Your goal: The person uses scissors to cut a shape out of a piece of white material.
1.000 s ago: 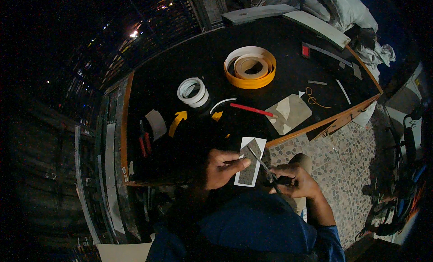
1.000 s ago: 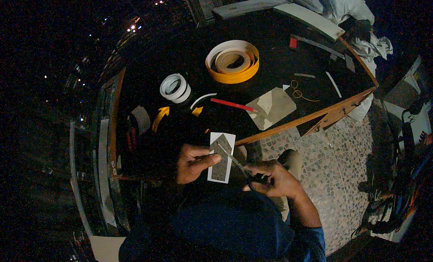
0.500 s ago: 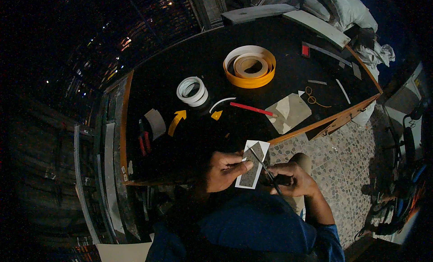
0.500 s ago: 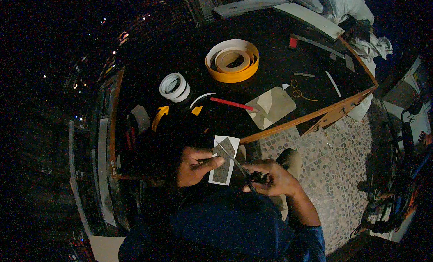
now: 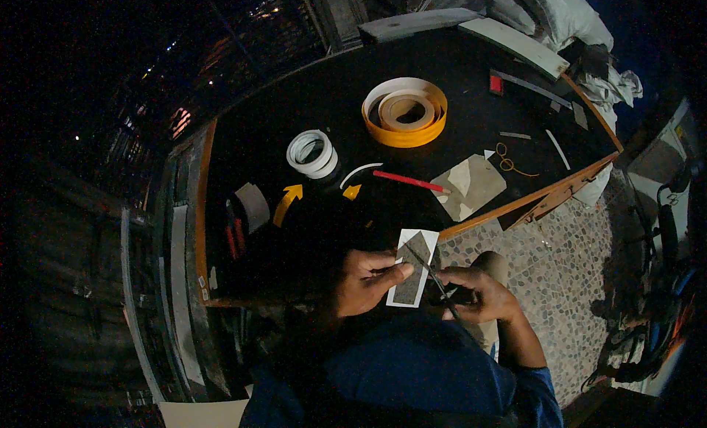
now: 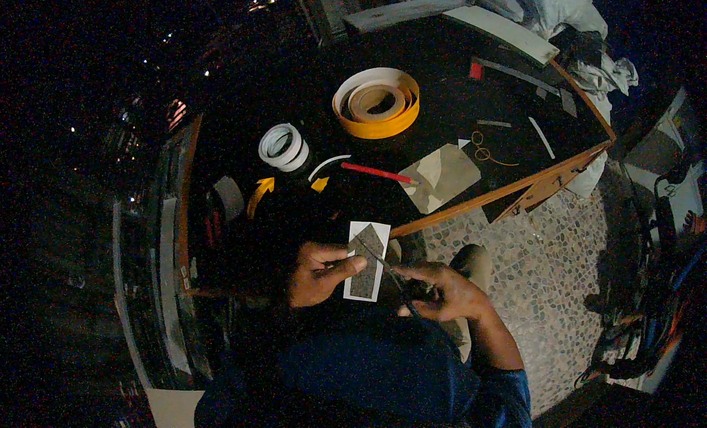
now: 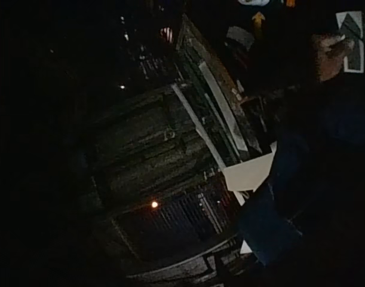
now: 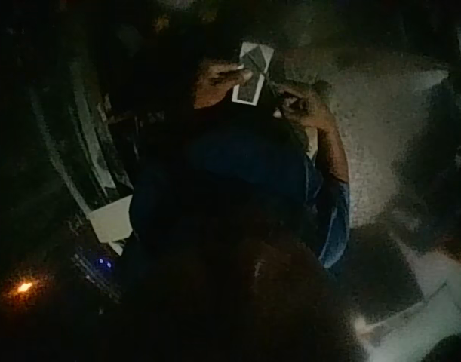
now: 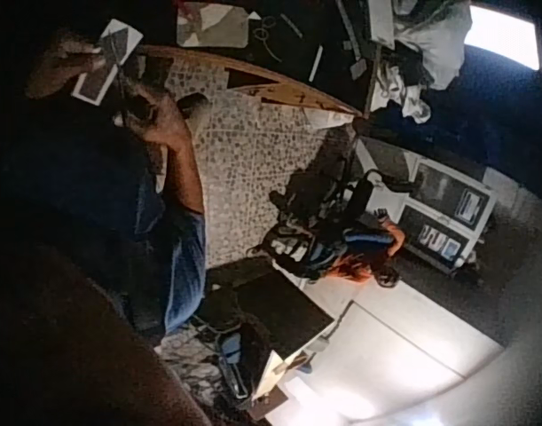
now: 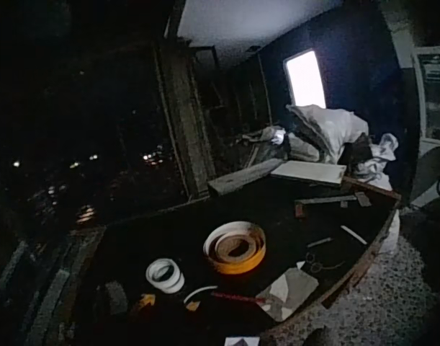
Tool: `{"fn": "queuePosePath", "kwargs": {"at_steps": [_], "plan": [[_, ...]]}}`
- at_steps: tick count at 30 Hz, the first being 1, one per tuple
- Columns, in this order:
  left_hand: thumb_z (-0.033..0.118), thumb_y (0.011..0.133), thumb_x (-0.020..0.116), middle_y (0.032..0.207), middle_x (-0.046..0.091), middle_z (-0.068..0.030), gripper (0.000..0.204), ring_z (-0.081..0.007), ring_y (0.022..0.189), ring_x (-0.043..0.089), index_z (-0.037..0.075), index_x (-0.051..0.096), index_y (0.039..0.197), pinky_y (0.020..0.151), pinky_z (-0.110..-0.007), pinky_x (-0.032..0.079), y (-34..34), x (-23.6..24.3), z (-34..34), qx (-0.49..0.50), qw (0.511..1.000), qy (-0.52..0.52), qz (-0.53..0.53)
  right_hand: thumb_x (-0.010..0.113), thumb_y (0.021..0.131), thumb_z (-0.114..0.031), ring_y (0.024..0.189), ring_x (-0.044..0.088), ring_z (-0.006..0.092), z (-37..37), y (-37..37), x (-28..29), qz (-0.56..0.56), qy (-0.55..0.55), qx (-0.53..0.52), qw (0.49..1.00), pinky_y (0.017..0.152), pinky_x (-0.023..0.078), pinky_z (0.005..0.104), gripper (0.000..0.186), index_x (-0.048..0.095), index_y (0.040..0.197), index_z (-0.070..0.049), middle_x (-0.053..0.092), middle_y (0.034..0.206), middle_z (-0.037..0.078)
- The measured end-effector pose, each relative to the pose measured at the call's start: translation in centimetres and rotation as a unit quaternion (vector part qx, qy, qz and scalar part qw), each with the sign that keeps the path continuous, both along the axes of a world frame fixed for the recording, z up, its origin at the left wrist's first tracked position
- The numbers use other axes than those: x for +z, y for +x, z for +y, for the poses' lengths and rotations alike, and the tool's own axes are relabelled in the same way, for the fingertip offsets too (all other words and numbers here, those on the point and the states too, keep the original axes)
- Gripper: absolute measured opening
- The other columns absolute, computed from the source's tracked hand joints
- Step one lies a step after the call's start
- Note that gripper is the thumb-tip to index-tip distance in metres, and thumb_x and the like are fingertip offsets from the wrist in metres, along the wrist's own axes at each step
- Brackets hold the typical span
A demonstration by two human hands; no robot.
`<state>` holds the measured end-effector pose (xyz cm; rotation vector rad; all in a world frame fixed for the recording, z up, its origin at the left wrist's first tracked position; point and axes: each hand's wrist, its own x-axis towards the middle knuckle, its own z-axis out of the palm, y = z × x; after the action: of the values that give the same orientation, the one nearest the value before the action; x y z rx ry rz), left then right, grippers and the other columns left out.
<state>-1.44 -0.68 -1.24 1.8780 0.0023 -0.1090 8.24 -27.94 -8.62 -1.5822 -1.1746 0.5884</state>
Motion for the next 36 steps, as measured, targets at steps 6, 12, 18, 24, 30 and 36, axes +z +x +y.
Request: {"fn": "queuePosePath", "kwargs": {"at_steps": [6, 12, 18, 24, 30, 36], "plan": [[0.022, 0.099, 0.073, 0.083, 0.073, -0.0039, 0.024, -0.0062, 0.079, 0.064, -0.001, 0.077, 0.099, 0.068, -0.024, 0.049, 0.7, -1.9, 0.2, 0.169, 0.981, -0.091, 0.021, 0.086, 0.079, -0.019, 0.111, 0.068, 0.0256, 0.3, -0.5, -0.5, 0.102, 0.031, 0.016, 0.994, 0.096, 0.052, 0.0385, 0.075, 0.055, 0.147, -0.007, 0.069, 0.127, 0.016], [0.021, 0.097, 0.074, 0.09, 0.074, -0.0035, 0.023, -0.0096, 0.082, 0.068, -0.001, 0.075, 0.1, 0.073, -0.025, 0.053, 2.4, -1.2, -1.3, 0.258, 0.921, -0.291, 0.005, 0.084, 0.082, -0.009, 0.103, 0.066, 0.0159, 1.2, -3.5, -3.8, 0.245, 0.047, -0.027, 0.968, 0.094, 0.052, 0.0332, 0.068, 0.057, 0.145, -0.006, 0.071, 0.123, 0.008], [0.022, 0.098, 0.074, 0.09, 0.074, -0.0027, 0.023, -0.0092, 0.08, 0.068, -0.001, 0.074, 0.098, 0.073, -0.024, 0.053, 2.5, -1.6, -1.8, 0.226, 0.933, -0.276, -0.055, 0.089, 0.081, -0.025, 0.105, 0.069, 0.0208, 0.9, -3.1, -2.8, 0.194, 0.044, -0.031, 0.979, 0.093, 0.055, 0.0351, 0.072, 0.059, 0.142, 0.001, 0.07, 0.122, 0.013], [0.018, 0.099, 0.072, 0.087, 0.072, 0.0002, 0.019, -0.0047, 0.079, 0.063, -0.001, 0.075, 0.099, 0.069, -0.022, 0.049, 2.4, -1.8, -1.8, 0.206, 0.938, -0.272, -0.057, 0.086, 0.083, -0.009, 0.096, 0.066, 0.0135, 1.0, -2.6, -0.8, 0.165, 0.06, -0.03, 0.984, 0.087, 0.055, 0.0323, 0.067, 0.059, 0.144, -0.005, 0.073, 0.116, 0.006], [0.018, 0.099, 0.073, 0.086, 0.07, 0.0013, 0.019, -0.0028, 0.079, 0.061, -0.001, 0.075, 0.1, 0.069, -0.021, 0.047, 2.5, -2.5, -2.0, 0.213, 0.937, -0.271, -0.059, 0.09, 0.079, -0.027, 0.109, 0.069, 0.0221, 0.8, -2.5, -1.3, 0.218, 0.036, -0.039, 0.975, 0.095, 0.053, 0.0348, 0.072, 0.062, 0.139, 0.001, 0.069, 0.132, 0.016], [0.017, 0.1, 0.071, 0.087, 0.071, 0.0007, 0.018, -0.0034, 0.08, 0.062, -0.001, 0.074, 0.099, 0.07, -0.022, 0.048, 2.6, -2.1, -2.2, 0.208, 0.937, -0.272, -0.069, 0.081, 0.083, -0.003, 0.095, 0.067, 0.014, 1.1, -2.3, -1.3, 0.19, 0.072, -0.015, 0.979, 0.086, 0.056, 0.0318, 0.065, 0.059, 0.144, -0.004, 0.073, 0.124, 0.008]]}}
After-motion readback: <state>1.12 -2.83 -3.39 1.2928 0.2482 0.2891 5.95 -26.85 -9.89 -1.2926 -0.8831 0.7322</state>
